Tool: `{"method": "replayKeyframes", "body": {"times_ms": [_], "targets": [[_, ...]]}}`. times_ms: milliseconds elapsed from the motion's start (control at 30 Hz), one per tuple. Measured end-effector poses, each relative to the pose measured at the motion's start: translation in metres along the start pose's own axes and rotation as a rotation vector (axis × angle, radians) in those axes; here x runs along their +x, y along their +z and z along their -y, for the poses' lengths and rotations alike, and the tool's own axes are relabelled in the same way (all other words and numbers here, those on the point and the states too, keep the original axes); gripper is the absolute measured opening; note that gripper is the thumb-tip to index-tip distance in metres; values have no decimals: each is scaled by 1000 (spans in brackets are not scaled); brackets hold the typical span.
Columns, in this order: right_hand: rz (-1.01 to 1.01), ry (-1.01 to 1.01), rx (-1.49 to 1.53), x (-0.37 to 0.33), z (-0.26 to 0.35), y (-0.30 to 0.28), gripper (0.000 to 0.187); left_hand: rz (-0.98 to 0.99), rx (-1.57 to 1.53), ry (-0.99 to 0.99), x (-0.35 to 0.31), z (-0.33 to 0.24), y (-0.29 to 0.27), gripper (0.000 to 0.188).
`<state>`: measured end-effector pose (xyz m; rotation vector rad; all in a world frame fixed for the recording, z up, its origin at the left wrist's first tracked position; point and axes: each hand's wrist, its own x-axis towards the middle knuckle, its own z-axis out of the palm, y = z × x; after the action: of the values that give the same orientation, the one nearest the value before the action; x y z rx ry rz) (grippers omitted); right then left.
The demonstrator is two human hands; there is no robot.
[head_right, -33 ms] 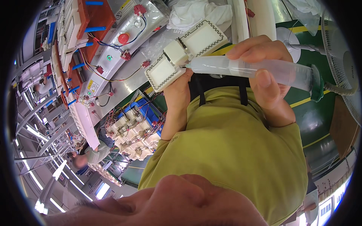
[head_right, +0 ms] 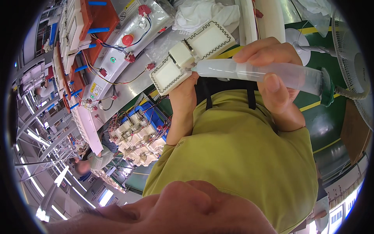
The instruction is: Applying adhesive to electronic components using a syringe at an assembly line workstation.
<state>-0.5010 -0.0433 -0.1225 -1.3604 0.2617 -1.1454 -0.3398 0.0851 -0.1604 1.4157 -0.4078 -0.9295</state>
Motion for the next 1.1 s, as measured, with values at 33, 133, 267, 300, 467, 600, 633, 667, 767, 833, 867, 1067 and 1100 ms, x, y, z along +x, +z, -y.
{"method": "replayKeyframes", "body": {"times_ms": [33, 133, 267, 300, 467, 600, 633, 667, 767, 833, 867, 1067, 1100], "targets": [[6, -14, 2, 0, 0, 0, 33, 3, -37, 4, 0, 0, 1, 39], [11, -21, -5, 0, 0, 0, 33, -2, -82, 30, -1, 2, 2, 40], [4, -36, -5, 0, 0, 0, 34, 13, -17, 74, 2, 10, -5, 50], [34, -32, 10, -1, -1, -1, 34, 25, -10, 80, 2, 10, -5, 55], [41, 23, 79, 3, 0, 6, 40, 120, -64, -11, 3, 0, -1, 34], [-1, -15, 21, 6, -3, 5, 45, 99, -108, -57, 1, -12, 10, 26], [8, -60, 24, 7, -6, 3, 45, 117, -131, -58, 0, -11, 10, 26], [15, -108, 25, 11, -10, -1, 45, 139, -154, -57, 0, -11, 12, 27], [-27, -176, -34, 14, -14, -3, 45, 223, -212, -63, -1, -15, 20, 29], [-48, -200, -85, 15, -16, -7, 43, 271, -256, -55, -6, -20, 32, 22], [-81, -215, -146, 16, -14, -10, 42, 311, -129, -67, -8, -19, 36, 22], [-341, -267, -365, 22, 19, -39, 41, 645, 84, 183, -12, -33, 61, 66], [-393, -279, -330, 21, 26, -43, 39, 665, -78, 104, -13, -33, 67, 76]]}}
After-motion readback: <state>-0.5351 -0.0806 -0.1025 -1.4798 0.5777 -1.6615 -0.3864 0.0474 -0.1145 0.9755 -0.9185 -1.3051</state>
